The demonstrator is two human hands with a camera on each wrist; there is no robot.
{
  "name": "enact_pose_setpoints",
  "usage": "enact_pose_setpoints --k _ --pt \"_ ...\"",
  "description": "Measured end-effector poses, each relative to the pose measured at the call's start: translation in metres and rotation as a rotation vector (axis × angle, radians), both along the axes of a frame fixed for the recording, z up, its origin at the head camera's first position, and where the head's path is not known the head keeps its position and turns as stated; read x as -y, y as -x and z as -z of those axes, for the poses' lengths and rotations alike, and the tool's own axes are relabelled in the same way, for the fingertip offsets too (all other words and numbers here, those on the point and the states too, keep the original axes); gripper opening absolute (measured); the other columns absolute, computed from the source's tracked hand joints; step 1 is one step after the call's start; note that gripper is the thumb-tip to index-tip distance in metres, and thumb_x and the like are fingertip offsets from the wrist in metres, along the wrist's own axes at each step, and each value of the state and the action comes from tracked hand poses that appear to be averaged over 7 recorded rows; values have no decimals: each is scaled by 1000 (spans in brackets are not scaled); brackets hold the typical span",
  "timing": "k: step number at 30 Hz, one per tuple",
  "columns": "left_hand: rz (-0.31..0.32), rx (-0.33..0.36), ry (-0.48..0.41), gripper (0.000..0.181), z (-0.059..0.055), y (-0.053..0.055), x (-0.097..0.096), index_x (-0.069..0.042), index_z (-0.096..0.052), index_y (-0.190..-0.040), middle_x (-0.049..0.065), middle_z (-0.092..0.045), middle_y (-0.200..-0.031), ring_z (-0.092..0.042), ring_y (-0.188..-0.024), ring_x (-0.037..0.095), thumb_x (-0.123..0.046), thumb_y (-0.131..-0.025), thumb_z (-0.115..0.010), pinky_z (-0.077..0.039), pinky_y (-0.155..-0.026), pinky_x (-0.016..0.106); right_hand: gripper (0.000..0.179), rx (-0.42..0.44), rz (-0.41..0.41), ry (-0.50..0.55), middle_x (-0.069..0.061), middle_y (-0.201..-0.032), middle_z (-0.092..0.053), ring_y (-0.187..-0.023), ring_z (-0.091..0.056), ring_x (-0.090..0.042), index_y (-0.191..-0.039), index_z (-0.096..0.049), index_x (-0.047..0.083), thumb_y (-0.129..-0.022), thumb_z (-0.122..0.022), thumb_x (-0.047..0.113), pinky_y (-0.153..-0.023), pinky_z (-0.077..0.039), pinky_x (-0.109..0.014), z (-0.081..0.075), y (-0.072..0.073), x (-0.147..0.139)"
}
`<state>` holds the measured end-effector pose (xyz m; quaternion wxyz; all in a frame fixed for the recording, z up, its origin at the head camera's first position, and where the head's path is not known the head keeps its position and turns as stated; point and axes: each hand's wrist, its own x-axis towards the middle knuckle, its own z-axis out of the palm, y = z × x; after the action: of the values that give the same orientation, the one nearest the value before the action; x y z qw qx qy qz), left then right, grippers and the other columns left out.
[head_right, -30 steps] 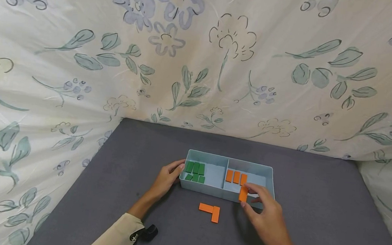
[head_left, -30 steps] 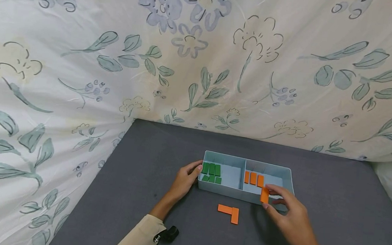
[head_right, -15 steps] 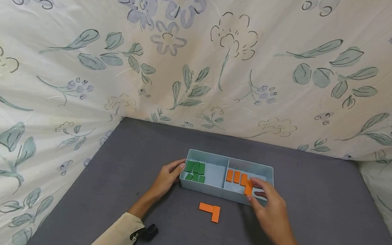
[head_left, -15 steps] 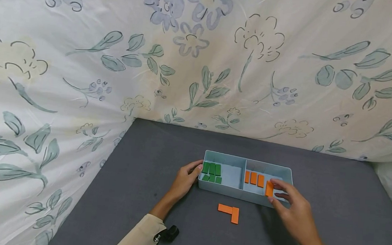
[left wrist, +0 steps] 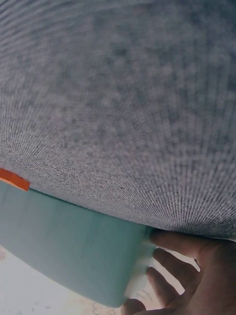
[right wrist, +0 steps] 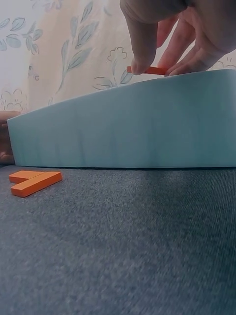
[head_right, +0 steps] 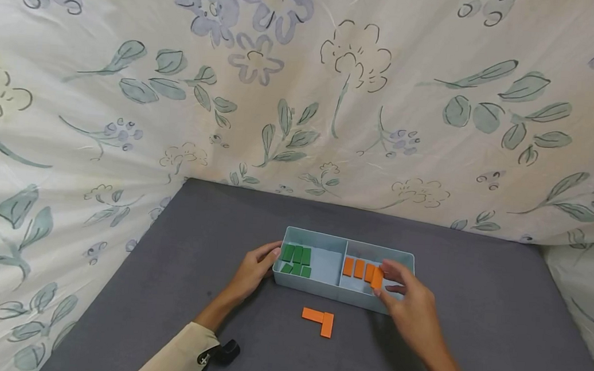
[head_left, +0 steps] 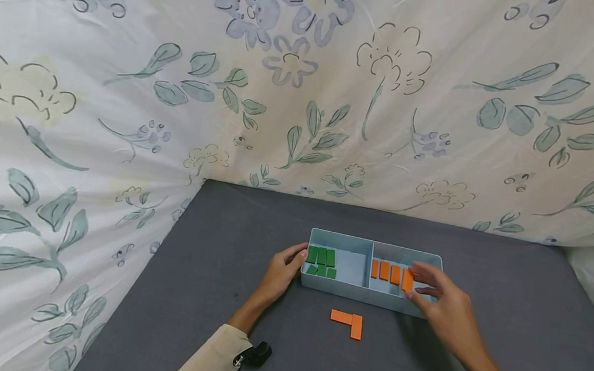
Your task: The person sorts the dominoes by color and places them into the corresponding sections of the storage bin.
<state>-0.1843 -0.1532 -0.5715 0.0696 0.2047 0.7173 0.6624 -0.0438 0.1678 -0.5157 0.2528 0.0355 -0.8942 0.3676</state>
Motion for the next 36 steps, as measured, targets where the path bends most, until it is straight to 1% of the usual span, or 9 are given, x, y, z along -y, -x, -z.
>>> enact_pose_setpoints --k 3,4,9,12,15,17,19,27,36 --pt "3 8 -13 49 -1 0 0 -5 -56 -153 22 -65 -142 -65 -128 36 -31 -113 -57 -58 -101 44 67 33 -5 -6 -18 -132 -71 -110 -71 -31 -143 -61 2 -83 -88 -6 -83 -50 -5 -2 4 -1" --pt "3 8 -14 49 -1 0 0 -4 -56 -153 22 -65 -142 -65 -128 36 -31 -113 -57 -58 -101 44 67 46 -8 -7 -18 -132 -71 -111 -71 -33 -143 -60 2 -83 -88 -6 -83 -50 -5 -2 6 -1" --pt "0 4 -9 49 -3 -1 0 -4 -56 -153 22 -65 -141 -65 -127 35 -32 -113 -57 -59 -99 41 65 134 -8 -28 -18 -133 -70 -113 -71 -36 -146 -58 1 -87 -85 -5 -81 -54 -12 -2 13 -2" --pt "5 5 -8 49 -3 -1 0 -4 -56 -153 23 -65 -141 -65 -127 36 -32 -113 -57 -59 -99 42 65 191 -11 -33 -17 -131 -71 -113 -71 -35 -147 -57 2 -89 -84 -2 -82 -58 -21 -3 16 -3" --pt "11 7 -4 50 -3 -2 1 -3 -55 -154 23 -64 -142 -65 -128 36 -32 -113 -56 -58 -101 46 66 231 -21 -32 -18 -130 -71 -113 -71 -37 -148 -56 2 -89 -84 0 -84 -62 -32 -3 18 -2" --pt "11 8 -3 51 -3 -2 2 -3 -54 -154 23 -64 -142 -65 -128 36 -32 -113 -56 -57 -102 47 66 243 -29 -32 -20 -130 -71 -113 -71 -38 -149 -56 1 -89 -84 -1 -85 -62 -40 -3 20 -2" --pt "9 5 1 51 -2 -2 3 -3 -54 -154 22 -64 -143 -64 -129 36 -33 -113 -56 -57 -102 48 67 252 -32 -32 -21 -129 -71 -113 -71 -39 -148 -56 0 -88 -85 -1 -85 -62 -44 -3 22 -1" --pt "6 6 -2 51 -3 -4 6 -4 -55 -154 22 -64 -144 -64 -129 35 -34 -112 -57 -57 -102 49 68 299 -37 -62 -27 -128 -70 -107 -72 -44 -148 -53 -4 -87 -82 -7 -79 -63 -47 -7 24 4" --pt "22 12 -4 51 -8 -8 11 -4 -55 -154 22 -65 -141 -66 -127 35 -34 -112 -57 -57 -101 46 67 350 -22 -111 -32 -128 -67 -111 -70 -49 -148 -51 -7 -88 -79 -9 -81 -62 -53 -13 23 9"
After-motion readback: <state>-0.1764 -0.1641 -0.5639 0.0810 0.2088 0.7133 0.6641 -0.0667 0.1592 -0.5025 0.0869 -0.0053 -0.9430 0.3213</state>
